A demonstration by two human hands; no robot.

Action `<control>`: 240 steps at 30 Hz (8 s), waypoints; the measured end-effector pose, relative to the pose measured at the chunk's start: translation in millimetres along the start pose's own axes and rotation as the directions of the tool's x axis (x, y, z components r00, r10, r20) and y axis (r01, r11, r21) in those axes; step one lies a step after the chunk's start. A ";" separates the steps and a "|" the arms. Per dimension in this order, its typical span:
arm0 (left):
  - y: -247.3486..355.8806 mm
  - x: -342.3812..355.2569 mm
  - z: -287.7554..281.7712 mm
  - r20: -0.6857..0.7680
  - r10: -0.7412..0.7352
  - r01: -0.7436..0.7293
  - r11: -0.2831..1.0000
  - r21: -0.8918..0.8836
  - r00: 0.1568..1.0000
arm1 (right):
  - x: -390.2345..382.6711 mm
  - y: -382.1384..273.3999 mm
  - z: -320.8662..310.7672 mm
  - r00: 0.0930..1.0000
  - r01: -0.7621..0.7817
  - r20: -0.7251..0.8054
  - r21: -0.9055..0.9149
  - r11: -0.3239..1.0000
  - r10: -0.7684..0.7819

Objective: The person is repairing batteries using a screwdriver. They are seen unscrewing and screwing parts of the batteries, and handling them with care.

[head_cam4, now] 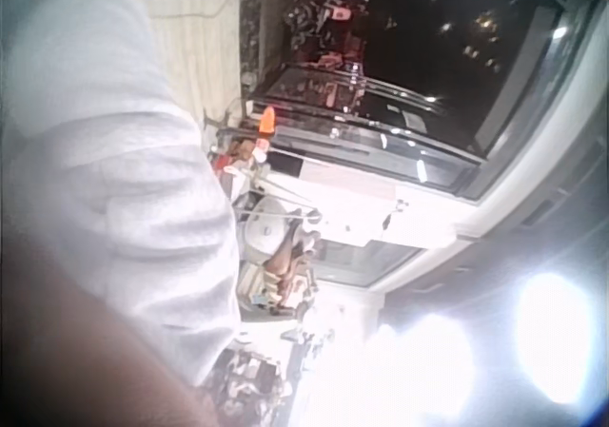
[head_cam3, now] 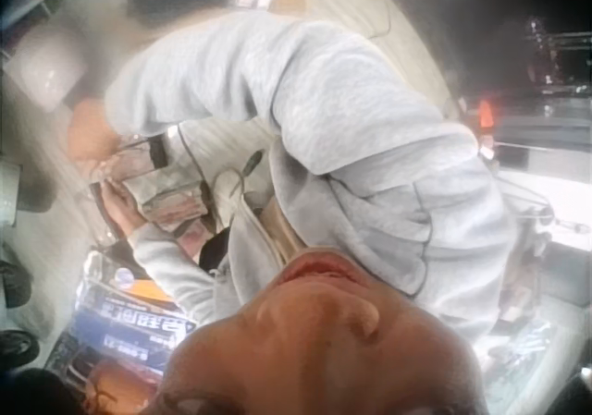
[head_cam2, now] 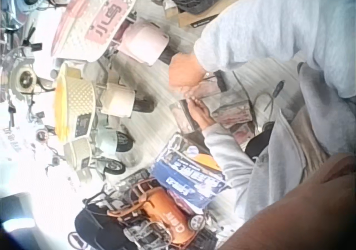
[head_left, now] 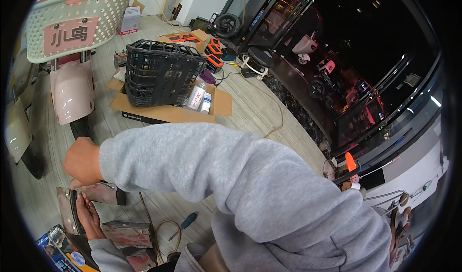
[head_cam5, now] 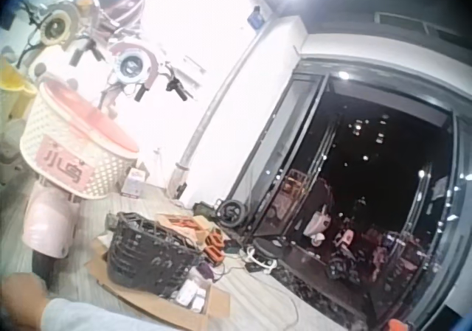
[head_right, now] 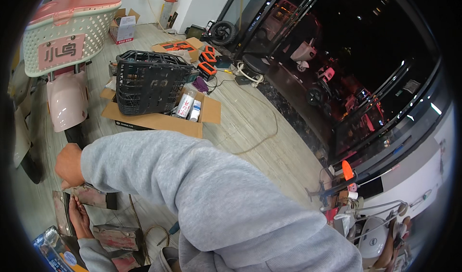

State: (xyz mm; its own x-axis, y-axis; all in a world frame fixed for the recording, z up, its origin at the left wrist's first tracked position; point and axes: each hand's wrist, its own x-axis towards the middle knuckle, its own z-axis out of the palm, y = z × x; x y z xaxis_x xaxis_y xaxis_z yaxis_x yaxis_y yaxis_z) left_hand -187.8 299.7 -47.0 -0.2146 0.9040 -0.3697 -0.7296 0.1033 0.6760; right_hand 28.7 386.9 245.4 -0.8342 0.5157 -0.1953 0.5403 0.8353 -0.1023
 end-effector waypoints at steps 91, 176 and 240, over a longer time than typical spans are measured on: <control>6.0 27.0 83.6 0.129 0.541 -0.115 -0.060 0.992 0.831 | -38.0 27.7 11.6 0.935 0.031 -0.354 0.185 0.982 0.037; 8.1 23.1 87.4 0.203 0.518 -0.132 -0.172 0.976 0.831 | -25.0 17.4 7.9 0.934 0.105 -0.357 0.287 0.952 0.004; -48.5 1.1 139.8 0.458 0.286 -0.460 -0.065 0.886 0.842 | -288.2 50.3 26.4 0.625 -0.274 -0.081 0.908 0.316 0.776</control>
State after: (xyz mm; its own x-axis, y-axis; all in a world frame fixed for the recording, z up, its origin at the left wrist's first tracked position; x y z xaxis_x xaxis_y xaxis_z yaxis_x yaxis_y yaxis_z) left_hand -61.9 353.7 9.0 -0.0921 0.9804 0.1739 0.7214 -0.0547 0.6904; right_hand 299.2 275.3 270.9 -0.1115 0.9862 -0.1222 0.5001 -0.0506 -0.8645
